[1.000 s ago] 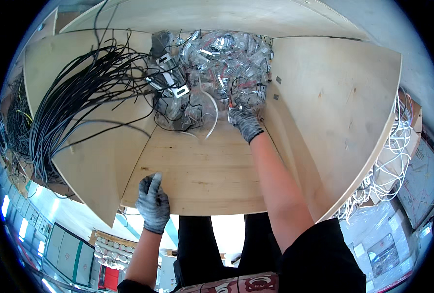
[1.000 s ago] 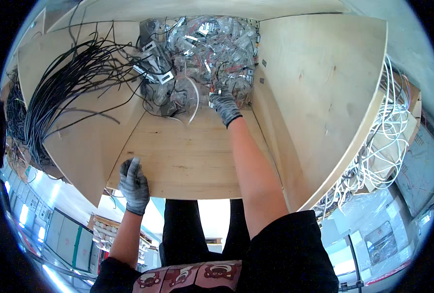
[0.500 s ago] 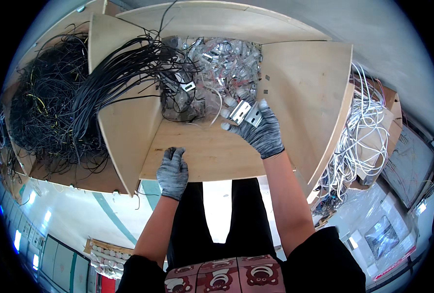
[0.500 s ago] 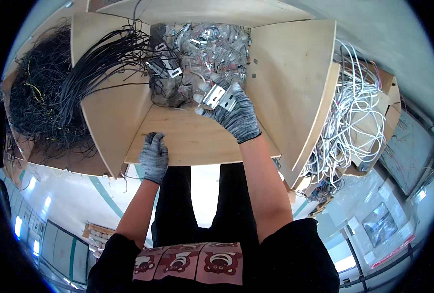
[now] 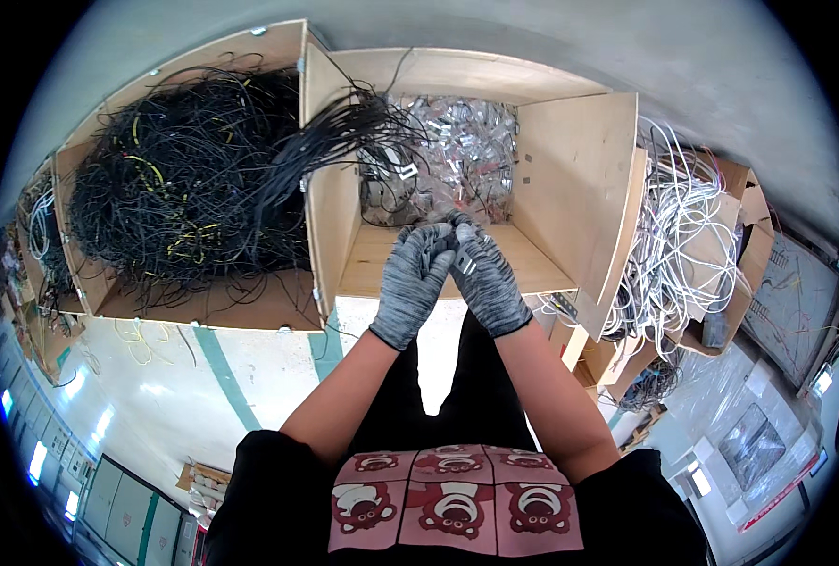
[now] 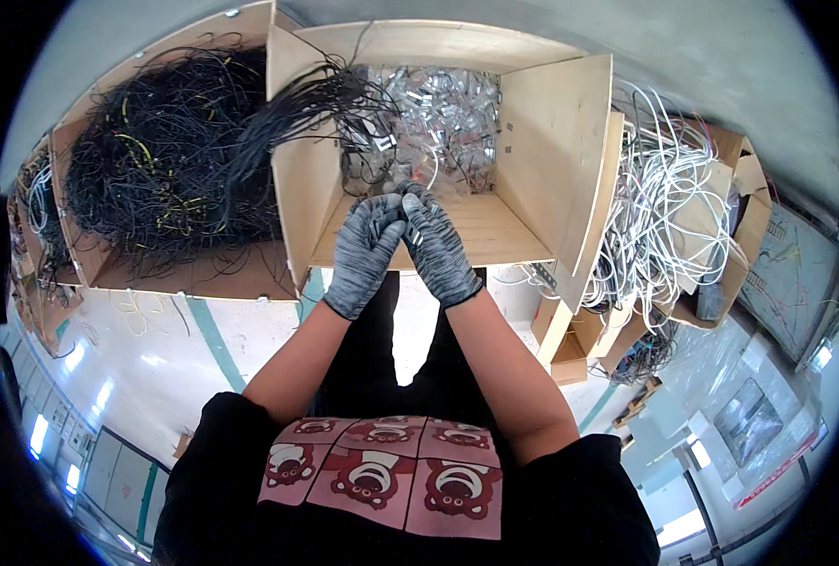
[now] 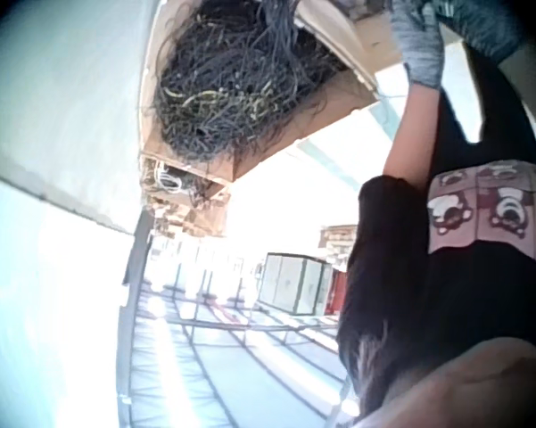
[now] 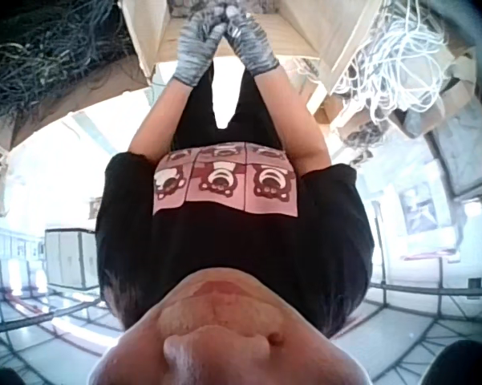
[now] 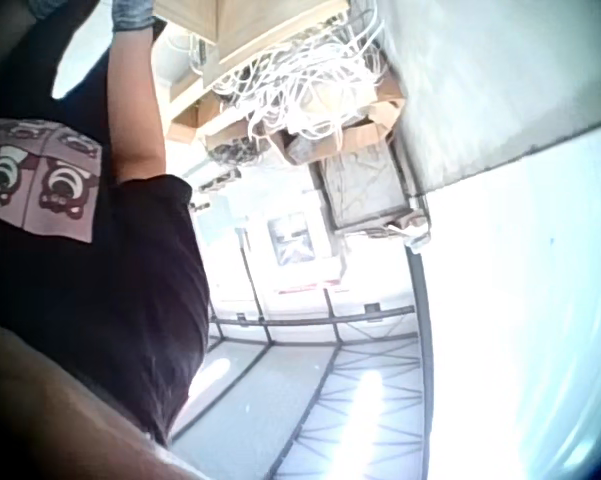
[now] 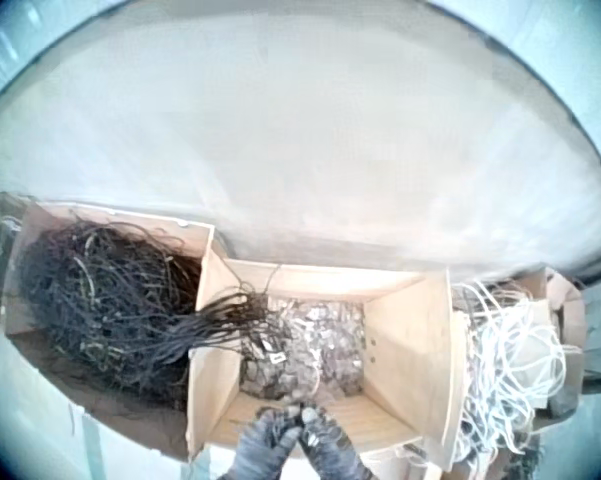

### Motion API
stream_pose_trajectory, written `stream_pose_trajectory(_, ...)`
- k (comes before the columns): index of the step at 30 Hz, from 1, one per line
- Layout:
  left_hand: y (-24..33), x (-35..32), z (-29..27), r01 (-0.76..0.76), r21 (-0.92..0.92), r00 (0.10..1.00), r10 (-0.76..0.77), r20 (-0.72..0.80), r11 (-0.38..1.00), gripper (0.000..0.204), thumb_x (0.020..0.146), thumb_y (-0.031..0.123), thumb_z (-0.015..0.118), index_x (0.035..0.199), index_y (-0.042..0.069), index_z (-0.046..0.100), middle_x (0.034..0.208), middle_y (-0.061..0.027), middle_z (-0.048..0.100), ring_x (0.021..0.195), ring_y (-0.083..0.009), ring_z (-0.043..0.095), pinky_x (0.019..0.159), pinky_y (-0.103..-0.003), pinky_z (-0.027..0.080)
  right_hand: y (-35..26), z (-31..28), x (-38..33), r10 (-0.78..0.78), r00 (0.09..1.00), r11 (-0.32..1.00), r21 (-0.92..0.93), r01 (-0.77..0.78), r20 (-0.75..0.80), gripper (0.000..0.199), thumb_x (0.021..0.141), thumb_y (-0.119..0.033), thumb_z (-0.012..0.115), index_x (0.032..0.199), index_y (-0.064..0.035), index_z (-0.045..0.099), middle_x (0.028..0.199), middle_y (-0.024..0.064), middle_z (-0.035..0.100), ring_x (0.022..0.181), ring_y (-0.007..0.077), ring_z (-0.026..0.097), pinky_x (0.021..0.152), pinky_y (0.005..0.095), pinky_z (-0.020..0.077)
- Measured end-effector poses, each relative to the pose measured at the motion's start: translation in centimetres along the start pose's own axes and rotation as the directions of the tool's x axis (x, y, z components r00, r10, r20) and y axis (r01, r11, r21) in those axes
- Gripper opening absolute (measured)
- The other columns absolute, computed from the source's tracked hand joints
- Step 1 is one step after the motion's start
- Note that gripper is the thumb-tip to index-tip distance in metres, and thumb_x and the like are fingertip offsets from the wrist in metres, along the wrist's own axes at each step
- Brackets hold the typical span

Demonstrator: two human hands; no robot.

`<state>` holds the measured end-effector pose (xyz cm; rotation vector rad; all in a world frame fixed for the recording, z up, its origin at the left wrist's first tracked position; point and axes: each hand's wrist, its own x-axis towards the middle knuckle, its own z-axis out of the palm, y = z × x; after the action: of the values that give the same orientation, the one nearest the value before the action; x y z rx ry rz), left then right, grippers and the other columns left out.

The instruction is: The person sorts through a large cardboard box filled with tangled black cables, white cables, and various small electronic components. They use gloved hands to sift through the pile, occasionally picking up and inspecting individual items before placing them back into the box.

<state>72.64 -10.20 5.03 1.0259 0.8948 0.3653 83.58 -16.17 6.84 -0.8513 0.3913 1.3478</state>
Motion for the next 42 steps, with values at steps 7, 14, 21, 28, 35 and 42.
stream_pose_trajectory(7, 7.6, -2.8, -0.4, 0.035, -0.028, 0.999, -0.033, 0.039, 0.999, 0.038, 0.081, -0.004, 0.065, 0.116, 0.0, 0.05, 0.108, -0.0069, 0.059, 0.098, -0.0126, 0.059, 0.088, -0.026, 0.048, -2.1, 5.3, -5.0, -0.02, 1.0, 0.97, -0.241, 0.023, 0.015, 0.046, 0.097, -0.025, 0.048, 0.134, -0.0008, 0.039, 0.117, 0.0115, 0.055, 0.106, 0.0199, 0.055, 0.093, 0.0323, 0.0437)
stream_pose_trajectory(14, 12.9, -4.2, -1.7, 0.137, -0.217, 0.99, -0.138, 0.01, 0.967, 0.038, 0.076, -0.001, 0.072, 0.108, 0.005, 0.053, 0.088, -0.0018, 0.062, 0.071, -0.009, 0.06, 0.053, -0.022, 0.049, -4.5, 11.8, -10.1, -0.07, 0.988, 0.72, -0.678, 0.146, 0.139, 0.045, 0.096, -0.024, 0.05, 0.135, -0.0021, 0.041, 0.118, 0.0046, 0.054, 0.102, 0.0099, 0.051, 0.092, 0.0246, 0.0418)
stream_pose_trajectory(21, 13.8, -4.5, -3.9, 0.157, -0.274, 0.968, -0.093, 0.234, 0.949, 0.036, 0.08, 0.011, 0.071, 0.111, 0.007, 0.053, 0.089, 0.0002, 0.061, 0.072, -0.0092, 0.059, 0.058, -0.02, 0.049, -5.3, 14.3, -12.8, -0.12, 0.962, 0.777, -0.58, 0.244, 0.244, 0.041, 0.095, -0.024, 0.053, 0.131, -0.0059, 0.045, 0.105, -0.0007, 0.057, 0.096, 0.0062, 0.052, 0.08, 0.0216, 0.0443)
stream_pose_trajectory(28, 18.3, -7.7, -4.2, 0.283, -0.7, 0.886, 0.101, 0.453, 0.656, 0.055, 0.078, 0.018, 0.073, 0.126, 0.009, 0.046, 0.088, -0.0027, 0.058, 0.074, -0.0112, 0.059, 0.051, -0.021, 0.049, -9.7, 15.7, -15.4, -0.356, 0.901, 0.602, -0.677, 0.424, 0.247, 0.034, 0.095, -0.022, 0.05, 0.122, -0.0016, 0.048, 0.103, 0.0084, 0.06, 0.084, 0.012, 0.059, 0.076, 0.0247, 0.0492)
stream_pose_trajectory(35, 19.2, -9.4, -4.1, 0.159, -0.614, 0.893, 0.152, 0.423, 0.773, 0.069, 0.073, 0.022, 0.077, 0.13, 0.008, 0.042, 0.102, -0.0041, 0.059, 0.083, -0.0132, 0.06, 0.056, -0.024, 0.05, -8.0, 16.3, -16.4, -0.234, 0.935, 0.618, -0.701, 0.356, 0.268, 0.033, 0.094, -0.026, 0.053, 0.12, -0.0065, 0.054, 0.092, -0.0022, 0.057, 0.076, 0.0064, 0.053, 0.064, 0.0203, 0.0436)
stream_pose_trajectory(42, 21.4, -10.4, -3.0, 0.118, -0.486, 0.875, 0.141, 0.463, 0.866, 0.066, 0.07, 0.022, 0.078, 0.125, 0.007, 0.045, 0.107, -0.0052, 0.06, 0.096, -0.0147, 0.06, 0.076, -0.025, 0.052, -6.4, 17.1, -18.2, -0.379, 0.815, 0.478, -0.661, 0.579, 0.44, 0.044, 0.093, -0.023, 0.054, 0.131, -0.0021, 0.047, 0.119, 0.0072, 0.055, 0.107, 0.0142, 0.053, 0.092, 0.0274, 0.0443)
